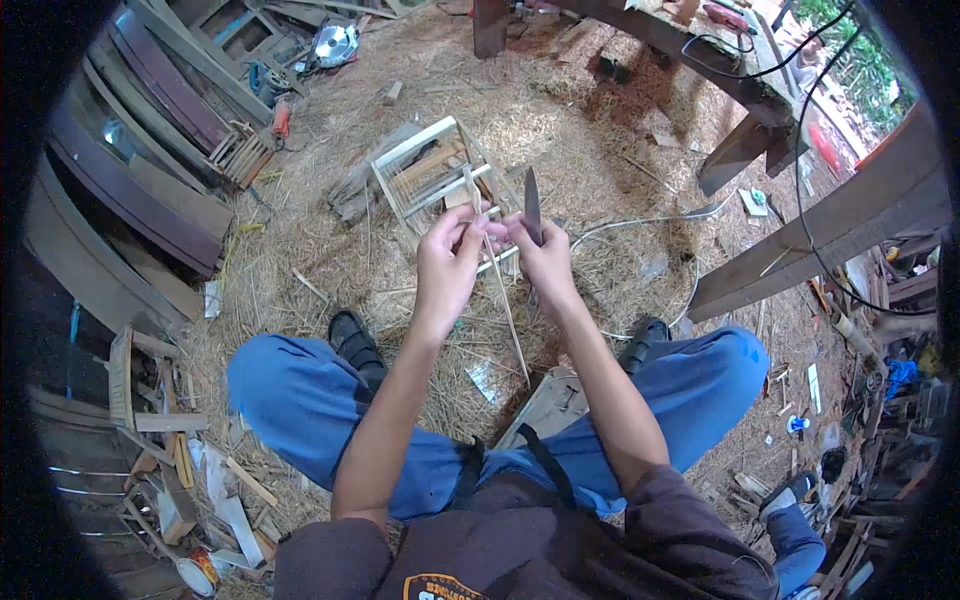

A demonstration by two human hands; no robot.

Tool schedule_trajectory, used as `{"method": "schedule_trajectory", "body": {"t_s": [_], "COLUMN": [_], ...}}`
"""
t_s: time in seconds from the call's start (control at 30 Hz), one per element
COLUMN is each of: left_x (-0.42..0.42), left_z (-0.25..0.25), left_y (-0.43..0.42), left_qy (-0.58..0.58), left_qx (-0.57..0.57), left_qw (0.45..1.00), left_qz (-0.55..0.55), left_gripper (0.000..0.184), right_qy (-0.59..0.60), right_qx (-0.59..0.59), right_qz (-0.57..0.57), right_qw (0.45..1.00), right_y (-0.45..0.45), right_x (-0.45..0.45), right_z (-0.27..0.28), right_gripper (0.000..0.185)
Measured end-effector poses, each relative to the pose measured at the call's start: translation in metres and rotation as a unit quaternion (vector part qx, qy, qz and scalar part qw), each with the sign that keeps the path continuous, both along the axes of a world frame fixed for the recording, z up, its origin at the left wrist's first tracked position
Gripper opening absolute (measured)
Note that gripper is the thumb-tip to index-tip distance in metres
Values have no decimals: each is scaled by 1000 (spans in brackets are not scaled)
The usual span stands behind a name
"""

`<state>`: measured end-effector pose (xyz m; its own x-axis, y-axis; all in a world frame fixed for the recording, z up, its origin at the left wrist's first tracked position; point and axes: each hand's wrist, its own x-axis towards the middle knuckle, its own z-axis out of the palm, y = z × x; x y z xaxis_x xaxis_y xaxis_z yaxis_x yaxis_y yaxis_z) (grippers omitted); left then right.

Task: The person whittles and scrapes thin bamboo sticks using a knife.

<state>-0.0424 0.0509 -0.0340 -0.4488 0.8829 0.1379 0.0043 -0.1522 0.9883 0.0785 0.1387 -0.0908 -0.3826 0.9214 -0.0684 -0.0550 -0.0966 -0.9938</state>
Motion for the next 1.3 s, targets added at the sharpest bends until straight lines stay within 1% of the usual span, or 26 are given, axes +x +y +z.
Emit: {"method": "schedule_trajectory", "body": {"t_s": [0.07, 0.13, 0.17, 0.27, 0.3, 0.33, 0.4, 0.43, 0.53, 0.57, 0.67, 0.7, 0.77, 0.8, 0.87, 0.9, 1.0, 1.1, 1.2, 1.3], "left_x": [3, 8, 15, 23, 25, 26, 28, 28, 32, 33, 23, 23, 25, 25, 28, 30, 34, 35, 36, 34], "left_z": [2, 12, 18, 22, 23, 25, 33, 43, 31, 33, 26, 26, 31, 33, 35, 34, 29, 27, 27, 25], "left_y": [-3, -9, -12, -25, -29, -31, -37, -43, -43, -48, -49, -50, -52, -53, -58, -58, -57, -59, -59, -59], "left_qy": [-5, 12, -11, -22, 22, 90, 224, 275, 328, 340, 435, 438, 444, 446, 448, 445, 425, 394, 392, 396], "left_qx": [22, 40, 45, 19, -2, 23, 70, 4, 122, 96, 137, 134, 132, 110, 65, 62, 48, 19, -6, -8], "left_qw": [999, 998, 997, 995, 997, 994, 972, 961, 937, 935, 890, 889, 886, 888, 891, 893, 904, 919, 920, 918], "left_qz": [-26, -48, -60, -91, -69, -56, -24, -22, 6, 6, 7, 8, 16, 5, -20, -19, -16, -2, 20, 39], "left_gripper": [28, 28, 31, 36, 33, 31, 27, 24, 25, 22, 20, 19, 16, 16, 17, 16, 14, 14, 15, 15], "right_qy": [13, 7, 22, -9, -60, -96, -166, -174, -141, -155, -164, -122, -163, -183, -210, -225, -210, -219, -274, -254], "right_qx": [22, 115, 170, 216, 267, 277, 293, 328, 252, 271, 279, 285, 312, 326, 344, 353, 383, 413, 359, 362], "right_qz": [35, 48, 58, 95, 116, 134, 174, 160, 87, 64, 60, 57, 39, 30, 45, 51, 62, 41, 19, -13], "right_qw": [999, 992, 984, 972, 955, 947, 925, 915, 953, 948, 944, 949, 935, 927, 914, 907, 897, 883, 892, 897], "right_y": [-9, -11, -12, -12, -12, -11, -9, -11, -25, -29, -39, -39, -41, -42, -46, -47, -44, -40, -49, -50], "right_x": [10, 22, 28, 46, 55, 63, 77, 84, 100, 104, 107, 105, 107, 107, 107, 107, 103, 97, 89, 80], "right_z": [50, 80, 98, 130, 139, 141, 143, 139, 116, 105, 94, 92, 96, 99, 106, 107, 96, 87, 92, 84], "right_gripper": [27, 30, 31, 31, 32, 29, 24, 17, 18, 17, 15, 16, 17, 18, 19, 19, 19, 21, 21, 20]}}
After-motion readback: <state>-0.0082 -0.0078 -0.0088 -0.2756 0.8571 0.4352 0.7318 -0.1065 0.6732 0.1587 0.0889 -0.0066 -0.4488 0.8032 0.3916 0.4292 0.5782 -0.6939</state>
